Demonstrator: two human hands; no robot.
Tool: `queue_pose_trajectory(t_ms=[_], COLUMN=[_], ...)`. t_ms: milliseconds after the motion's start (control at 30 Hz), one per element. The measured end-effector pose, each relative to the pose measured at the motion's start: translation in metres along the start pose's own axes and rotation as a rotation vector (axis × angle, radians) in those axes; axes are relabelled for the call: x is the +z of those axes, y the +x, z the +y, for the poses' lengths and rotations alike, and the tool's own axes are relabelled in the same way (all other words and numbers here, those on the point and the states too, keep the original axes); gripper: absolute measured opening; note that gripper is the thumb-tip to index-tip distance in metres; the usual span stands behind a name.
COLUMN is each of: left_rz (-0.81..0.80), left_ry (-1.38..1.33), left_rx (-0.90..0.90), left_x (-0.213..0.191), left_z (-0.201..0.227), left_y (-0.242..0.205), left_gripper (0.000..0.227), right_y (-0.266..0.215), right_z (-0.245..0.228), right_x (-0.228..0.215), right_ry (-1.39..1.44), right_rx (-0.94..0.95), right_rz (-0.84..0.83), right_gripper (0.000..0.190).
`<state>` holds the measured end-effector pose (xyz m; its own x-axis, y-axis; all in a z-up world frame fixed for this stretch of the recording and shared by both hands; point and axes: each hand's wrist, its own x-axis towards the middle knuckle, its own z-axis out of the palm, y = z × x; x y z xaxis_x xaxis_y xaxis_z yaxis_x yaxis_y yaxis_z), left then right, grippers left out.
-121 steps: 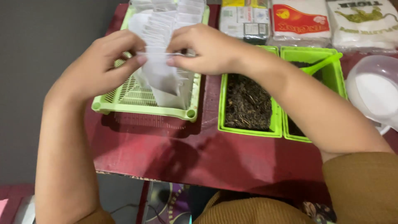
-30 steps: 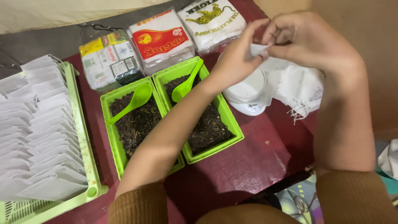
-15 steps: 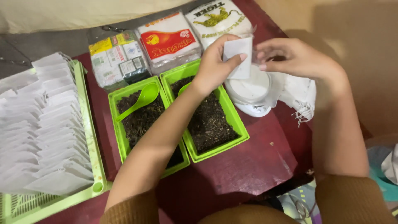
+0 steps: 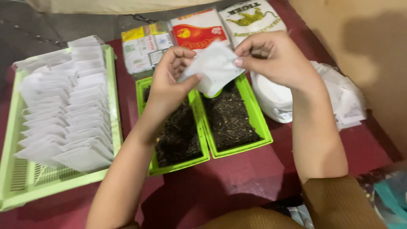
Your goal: Filling small filter bags with tea leaves using a spoon and a funnel guide
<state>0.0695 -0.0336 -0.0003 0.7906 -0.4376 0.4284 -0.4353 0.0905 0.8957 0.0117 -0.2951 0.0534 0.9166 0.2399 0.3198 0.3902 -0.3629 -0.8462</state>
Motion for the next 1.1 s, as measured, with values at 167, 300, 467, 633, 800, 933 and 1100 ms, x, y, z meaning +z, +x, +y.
queue_pose_trajectory(t_ms=[167,300,467,633,800,933,1100], left_rz=[-0.085,-0.026,-0.029,-0.137,-0.319,-0.334,-0.307], left_ry=[0.297,0.288,0.231,0.334,0.449,0.549,0.766], left_rx=[-0.022,0.161,0.126,0.278,0.286,0.349,0.377], left_x=[-0.010,-0.014,-0.015,-0.013,-0.014,-0.016,-0.019], left_z=[0.048,0.044,0.044,0.061,0.076,0.082,0.081], left_y=[-0.028,-0.040,-0.050,-0.051,-0.056,-0.057,-0.057], left_gripper=[0.047,0.018,0.027,0.020,0.019,0.033,0.010], right_y=[0.002,0.003,-0.004,-0.008,-0.017,-0.017,-0.016], right_z=[-0.038,-0.050,-0.044,-0.047,-0.047,-0.051,-0.046], right_x=[0.036,0.049,0.051,0.044,0.040,0.042,0.047], right_ry=[-0.214,-0.284,-0.332,-0.377,-0.449,-0.442,-0.404], right_rx=[-0.084,-0.081,-0.220,-0.294,-0.325,-0.352,-0.356], right_rz=[-0.200,-0.236,-0.225,-0.227,-0.212,-0.222,-0.281], right_gripper=[0.016,0.033,0.025,0.016,0.009,0.008,0.007])
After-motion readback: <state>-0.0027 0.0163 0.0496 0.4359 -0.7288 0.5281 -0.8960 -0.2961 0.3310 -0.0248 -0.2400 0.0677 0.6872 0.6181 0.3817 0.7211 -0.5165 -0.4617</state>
